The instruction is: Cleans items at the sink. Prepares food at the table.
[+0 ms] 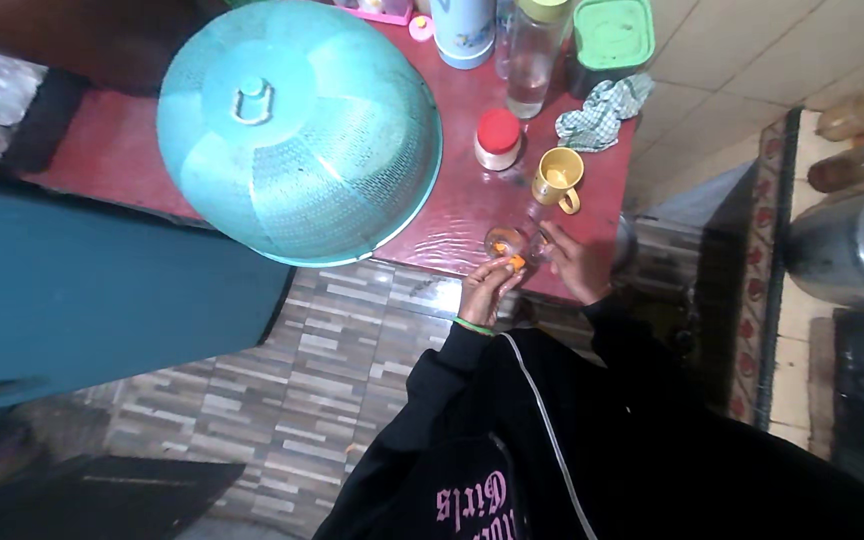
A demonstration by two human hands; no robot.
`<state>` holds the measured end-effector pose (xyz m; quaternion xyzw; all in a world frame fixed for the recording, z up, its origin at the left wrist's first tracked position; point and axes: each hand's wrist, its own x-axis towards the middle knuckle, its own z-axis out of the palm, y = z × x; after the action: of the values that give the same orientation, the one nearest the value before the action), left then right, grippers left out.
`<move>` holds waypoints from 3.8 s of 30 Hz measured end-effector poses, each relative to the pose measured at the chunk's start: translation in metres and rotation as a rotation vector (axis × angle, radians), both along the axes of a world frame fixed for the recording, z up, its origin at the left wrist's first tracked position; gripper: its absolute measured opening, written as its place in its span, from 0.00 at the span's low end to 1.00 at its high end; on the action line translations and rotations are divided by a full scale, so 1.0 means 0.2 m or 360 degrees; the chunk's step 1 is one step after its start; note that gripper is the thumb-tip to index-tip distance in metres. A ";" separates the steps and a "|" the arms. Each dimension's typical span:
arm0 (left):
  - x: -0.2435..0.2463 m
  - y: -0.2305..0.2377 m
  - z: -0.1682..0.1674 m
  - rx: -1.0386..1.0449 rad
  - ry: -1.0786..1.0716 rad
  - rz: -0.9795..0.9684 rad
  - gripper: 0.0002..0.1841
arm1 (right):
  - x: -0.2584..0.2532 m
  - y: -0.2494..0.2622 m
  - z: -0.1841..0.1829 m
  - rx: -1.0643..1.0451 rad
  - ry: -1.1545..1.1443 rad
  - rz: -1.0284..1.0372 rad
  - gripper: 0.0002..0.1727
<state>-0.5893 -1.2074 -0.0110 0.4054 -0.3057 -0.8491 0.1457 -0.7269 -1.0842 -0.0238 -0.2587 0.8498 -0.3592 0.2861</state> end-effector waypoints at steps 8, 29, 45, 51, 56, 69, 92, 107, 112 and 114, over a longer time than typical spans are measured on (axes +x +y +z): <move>-0.02 0.01 0.00 0.0012 -0.0002 -0.0033 0.10 | 0.01 0.01 0.04 0.0117 -0.0048 -0.0056 0.24; -0.02 0.06 0.02 -0.0518 -0.0167 0.0061 0.08 | 0.24 -0.01 0.20 0.0119 0.0152 0.0293 0.29; 0.00 0.08 0.02 -0.0684 -0.0261 0.0096 0.10 | 0.24 -0.03 0.18 0.0070 0.0065 0.0315 0.29; -0.01 0.09 0.03 -0.0713 -0.0260 0.0058 0.11 | 0.23 -0.03 0.15 0.0007 0.0122 0.0230 0.25; -0.02 0.09 0.02 -0.0752 -0.0218 -0.0001 0.10 | 0.24 -0.03 0.14 0.0031 0.0271 0.0182 0.22; 0.01 0.01 0.03 -0.0015 0.0140 -0.0134 0.11 | 0.09 0.02 0.16 -0.0538 -0.0985 -0.0338 0.20; -0.03 0.06 0.01 -0.0451 -0.0195 0.0112 0.07 | 0.24 -0.05 0.22 0.0174 0.0028 0.0308 0.31; -0.03 0.09 0.01 -0.0487 -0.0149 0.0175 0.08 | 0.24 -0.05 0.21 0.0111 0.0063 0.0209 0.28; -0.03 0.08 0.02 -0.0483 -0.0173 0.0107 0.07 | 0.23 -0.04 0.20 0.0105 0.0040 0.0174 0.26; -0.04 0.08 0.03 -0.0472 -0.0177 0.0120 0.07 | 0.24 -0.04 0.20 0.0095 0.0102 0.0161 0.24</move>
<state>-0.5967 -1.1917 -0.0057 0.4370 -0.4200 -0.7648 0.2185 -0.6797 -1.0914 0.0160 -0.3039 0.8547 -0.3102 0.2842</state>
